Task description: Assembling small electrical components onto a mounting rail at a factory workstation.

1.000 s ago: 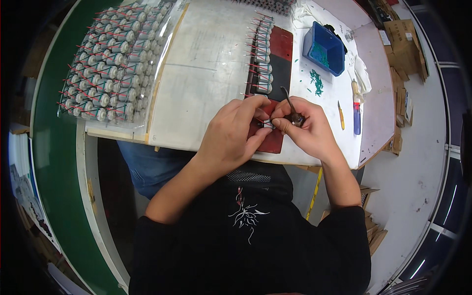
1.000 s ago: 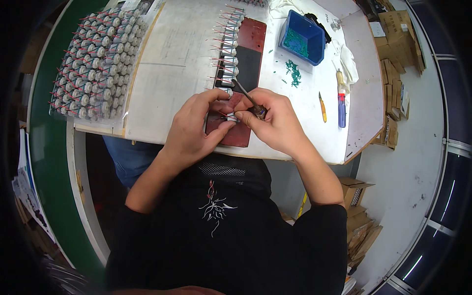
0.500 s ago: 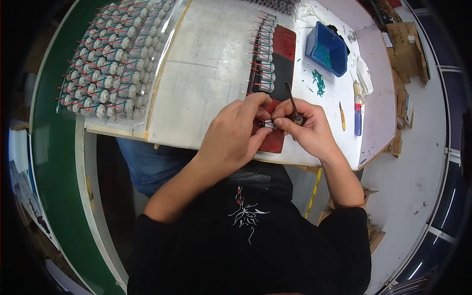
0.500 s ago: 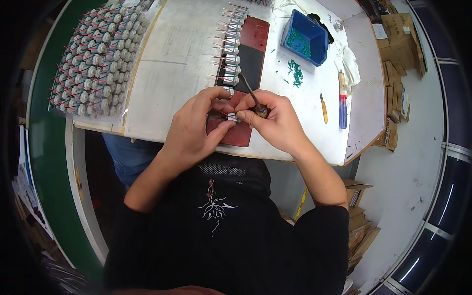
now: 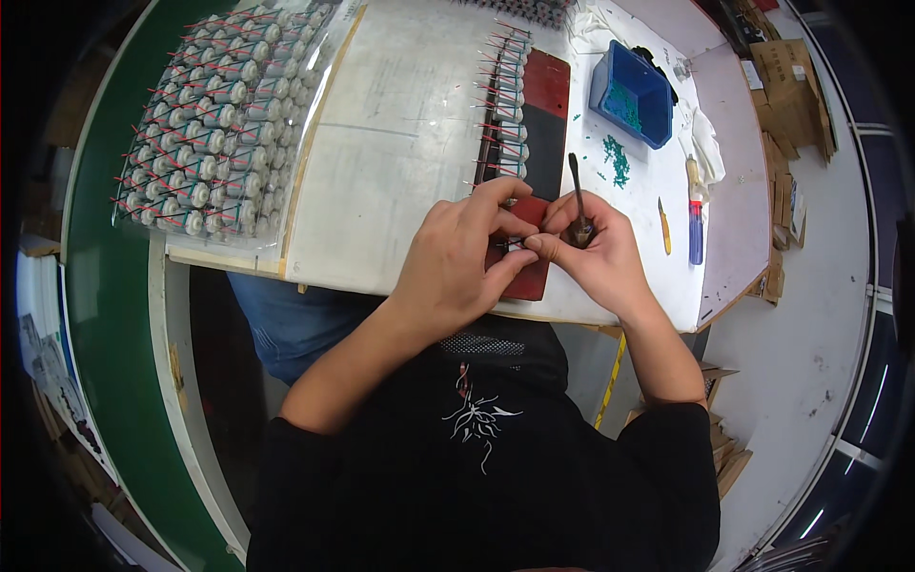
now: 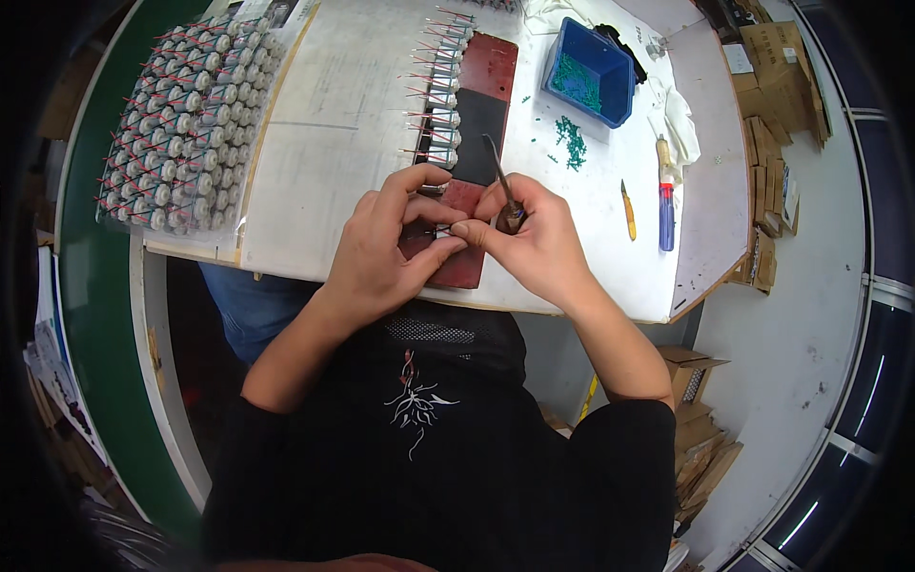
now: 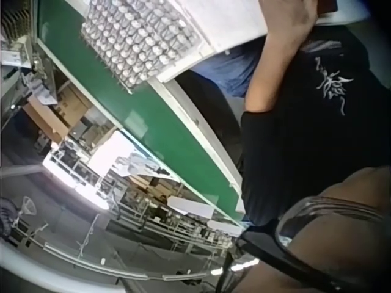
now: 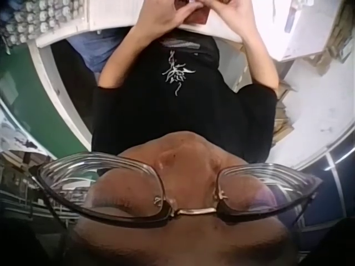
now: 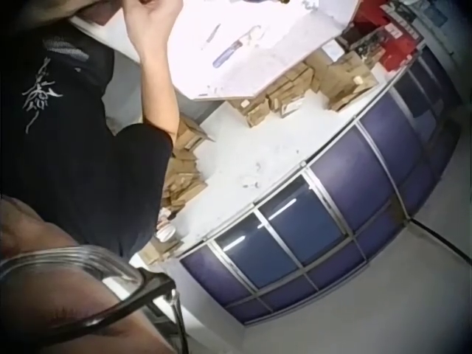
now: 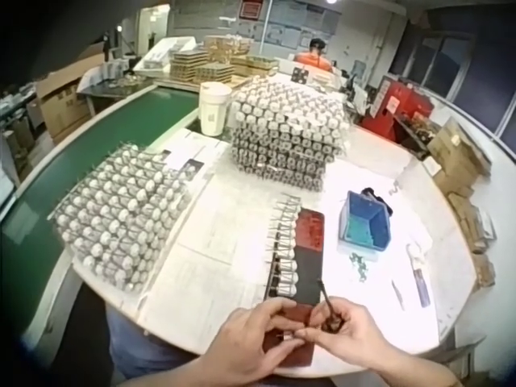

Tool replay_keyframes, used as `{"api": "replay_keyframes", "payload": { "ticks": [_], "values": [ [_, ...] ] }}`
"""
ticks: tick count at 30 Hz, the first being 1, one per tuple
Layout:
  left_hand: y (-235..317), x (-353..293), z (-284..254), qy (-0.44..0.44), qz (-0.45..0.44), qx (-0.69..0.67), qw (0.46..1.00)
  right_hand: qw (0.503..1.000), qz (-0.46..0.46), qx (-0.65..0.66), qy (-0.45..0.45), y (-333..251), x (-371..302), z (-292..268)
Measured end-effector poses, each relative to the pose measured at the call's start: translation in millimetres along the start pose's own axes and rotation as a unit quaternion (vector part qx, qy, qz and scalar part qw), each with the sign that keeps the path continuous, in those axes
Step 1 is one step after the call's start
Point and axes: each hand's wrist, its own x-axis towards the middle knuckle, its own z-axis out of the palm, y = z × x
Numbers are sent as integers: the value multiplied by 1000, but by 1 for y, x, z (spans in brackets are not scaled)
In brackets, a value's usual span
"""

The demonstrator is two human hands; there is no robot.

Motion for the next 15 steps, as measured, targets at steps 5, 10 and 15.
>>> {"api": "replay_keyframes", "payload": {
  "ticks": [5, 10, 15],
  "values": [
    [-3, 1, 0, -32, -7, -10, 999, 968, -176, -181, -2, -2, -7, -24],
    [-1, 4, -4, -59, -29, -7, 998, 858, -289, -423, -23, -6, -9, -30],
    [3, 8, -7, -57, -25, 2, 998, 837, -205, -506, -24, -6, -4, -17]
  ]
}}
